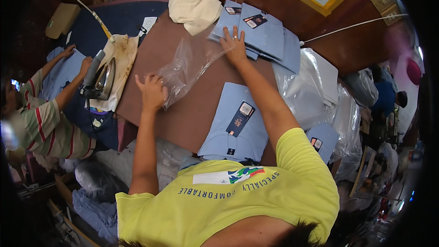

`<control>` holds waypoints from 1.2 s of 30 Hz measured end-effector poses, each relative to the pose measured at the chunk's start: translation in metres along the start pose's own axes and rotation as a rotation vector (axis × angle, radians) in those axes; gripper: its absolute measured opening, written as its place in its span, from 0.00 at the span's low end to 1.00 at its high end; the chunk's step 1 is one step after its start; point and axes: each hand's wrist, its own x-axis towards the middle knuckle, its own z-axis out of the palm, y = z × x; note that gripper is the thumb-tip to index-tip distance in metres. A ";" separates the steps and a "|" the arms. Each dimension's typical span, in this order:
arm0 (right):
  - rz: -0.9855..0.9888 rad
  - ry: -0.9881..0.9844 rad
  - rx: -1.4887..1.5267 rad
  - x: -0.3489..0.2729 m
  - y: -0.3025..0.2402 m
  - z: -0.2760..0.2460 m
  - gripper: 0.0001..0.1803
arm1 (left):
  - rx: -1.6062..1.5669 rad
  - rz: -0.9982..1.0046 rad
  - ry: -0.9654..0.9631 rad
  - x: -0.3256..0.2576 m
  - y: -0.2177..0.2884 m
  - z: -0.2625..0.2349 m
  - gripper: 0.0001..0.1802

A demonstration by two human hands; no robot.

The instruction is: The person packs folded blue shirts into clear plastic bags by hand, smoothing the bags and stacking the finished packages on a workbench.

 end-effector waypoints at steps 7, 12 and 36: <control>0.021 0.156 0.197 0.017 0.039 -0.011 0.06 | -0.500 -0.154 0.189 0.027 -0.017 -0.015 0.11; 0.078 0.283 0.393 0.025 0.072 -0.038 0.08 | -0.445 -0.063 0.198 0.047 -0.016 -0.009 0.13; 0.359 0.004 0.615 -0.134 0.055 -0.082 0.13 | -1.145 -0.444 0.088 0.053 0.015 0.103 0.20</control>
